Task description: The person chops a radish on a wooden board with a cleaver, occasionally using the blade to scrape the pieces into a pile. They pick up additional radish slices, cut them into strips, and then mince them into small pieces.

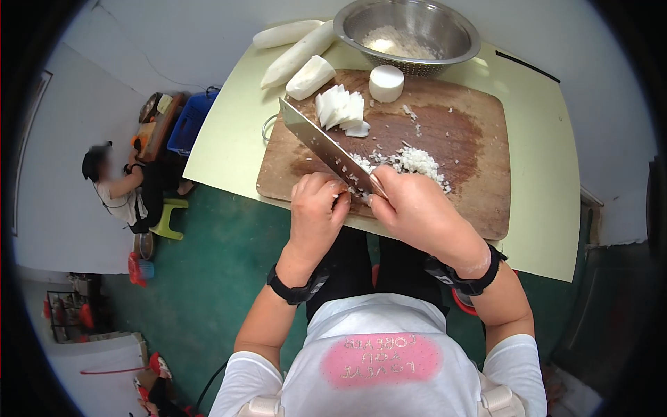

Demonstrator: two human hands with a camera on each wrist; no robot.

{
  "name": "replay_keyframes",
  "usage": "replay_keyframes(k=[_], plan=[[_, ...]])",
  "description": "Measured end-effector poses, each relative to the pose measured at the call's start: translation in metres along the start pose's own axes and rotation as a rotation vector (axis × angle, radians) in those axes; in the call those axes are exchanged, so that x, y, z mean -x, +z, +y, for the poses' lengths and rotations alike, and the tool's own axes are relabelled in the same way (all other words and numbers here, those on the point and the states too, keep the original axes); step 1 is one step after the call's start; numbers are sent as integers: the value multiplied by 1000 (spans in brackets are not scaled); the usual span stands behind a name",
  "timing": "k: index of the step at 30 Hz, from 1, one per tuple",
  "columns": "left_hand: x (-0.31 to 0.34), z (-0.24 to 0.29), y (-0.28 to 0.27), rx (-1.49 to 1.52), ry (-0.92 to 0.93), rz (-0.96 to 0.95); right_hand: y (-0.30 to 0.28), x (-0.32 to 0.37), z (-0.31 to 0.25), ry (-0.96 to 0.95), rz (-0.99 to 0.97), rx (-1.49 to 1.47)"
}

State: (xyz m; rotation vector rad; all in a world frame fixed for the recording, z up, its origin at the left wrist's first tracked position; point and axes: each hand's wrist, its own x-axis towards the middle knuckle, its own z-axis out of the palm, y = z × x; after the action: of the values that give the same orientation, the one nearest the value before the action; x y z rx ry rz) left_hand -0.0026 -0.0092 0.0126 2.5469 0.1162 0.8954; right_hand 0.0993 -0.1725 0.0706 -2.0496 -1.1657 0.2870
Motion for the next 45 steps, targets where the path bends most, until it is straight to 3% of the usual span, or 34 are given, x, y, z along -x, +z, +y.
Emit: replay_keyframes(k=[14,28,38,42,44,45], plan=[[6,-4,7,-30,-20,37,4,-23,-14,-60,-51,190],[4,-3,5,-47,-18,41,2,-22,-16,37,-93,98],[1,-3,4,-42,-20,16,3,-19,-6,-38,39,168],[-8,2,4,-37,-38,53,-34,6,10,6,111,71],[-17,4,6,-108,-38,-35,-45,19,27,192,173,-270],[-21,4,8,-108,-30,-38,-49,24,31,194,181,-271]])
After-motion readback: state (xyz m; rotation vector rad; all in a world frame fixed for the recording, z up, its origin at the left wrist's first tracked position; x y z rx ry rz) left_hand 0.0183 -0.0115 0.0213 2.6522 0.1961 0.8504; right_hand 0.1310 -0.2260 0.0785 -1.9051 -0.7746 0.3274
